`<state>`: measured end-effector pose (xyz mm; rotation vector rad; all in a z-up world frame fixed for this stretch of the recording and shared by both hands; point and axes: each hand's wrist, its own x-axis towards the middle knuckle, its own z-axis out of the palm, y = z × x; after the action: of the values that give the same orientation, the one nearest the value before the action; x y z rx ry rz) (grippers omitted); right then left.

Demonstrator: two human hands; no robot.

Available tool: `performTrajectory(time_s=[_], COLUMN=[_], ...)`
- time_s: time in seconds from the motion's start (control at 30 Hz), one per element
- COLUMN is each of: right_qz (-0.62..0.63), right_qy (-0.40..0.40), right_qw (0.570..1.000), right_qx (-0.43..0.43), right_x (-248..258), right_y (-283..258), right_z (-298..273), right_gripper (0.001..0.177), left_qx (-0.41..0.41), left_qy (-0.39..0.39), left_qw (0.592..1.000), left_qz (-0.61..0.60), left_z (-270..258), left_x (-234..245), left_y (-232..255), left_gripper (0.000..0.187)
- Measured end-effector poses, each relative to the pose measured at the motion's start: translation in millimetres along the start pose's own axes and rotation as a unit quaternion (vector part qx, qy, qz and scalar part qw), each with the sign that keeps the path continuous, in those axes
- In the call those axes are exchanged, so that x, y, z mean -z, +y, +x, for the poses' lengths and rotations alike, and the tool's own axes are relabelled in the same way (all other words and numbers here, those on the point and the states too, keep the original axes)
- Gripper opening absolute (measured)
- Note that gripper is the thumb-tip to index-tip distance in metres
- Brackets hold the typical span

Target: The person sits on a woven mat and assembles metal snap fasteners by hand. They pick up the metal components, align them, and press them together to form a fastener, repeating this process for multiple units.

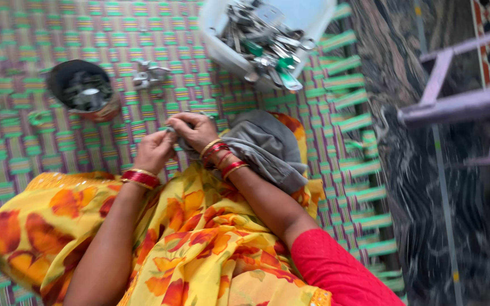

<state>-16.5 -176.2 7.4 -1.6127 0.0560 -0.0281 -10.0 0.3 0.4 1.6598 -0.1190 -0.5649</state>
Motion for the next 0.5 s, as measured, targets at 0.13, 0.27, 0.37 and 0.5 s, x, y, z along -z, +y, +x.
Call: performTrajectory(time_s=[0.13,0.27,0.37,0.5], right_qz=[0.084,0.180,0.233,0.321], right_qy=[-0.026,-0.065,-0.091,-0.108], right_qw=[0.996,0.981,0.966,0.934], right_qx=[0.004,-0.042,-0.067,-0.113], right_x=[-2.4,-3.9,-3.7,-6.6], right_y=[1.0,-4.9,-6.6,0.1], right_z=[-1.3,-4.6,-5.3,-2.4], right_gripper=[0.021,0.022,0.023,0.025], left_qx=[0.033,0.097,0.133,0.079], left_qy=[-0.056,-0.037,-0.049,-0.016], left_qw=[0.980,0.951,0.898,0.951], left_qz=[-0.187,-0.290,-0.417,-0.299], left_z=[1.4,-3.5,-9.9,-8.1], left_x=[7.7,10.7,10.4,9.6], left_y=[-14.9,-13.2,-11.3,-11.1], left_gripper=[0.034,0.036,0.038,0.044])
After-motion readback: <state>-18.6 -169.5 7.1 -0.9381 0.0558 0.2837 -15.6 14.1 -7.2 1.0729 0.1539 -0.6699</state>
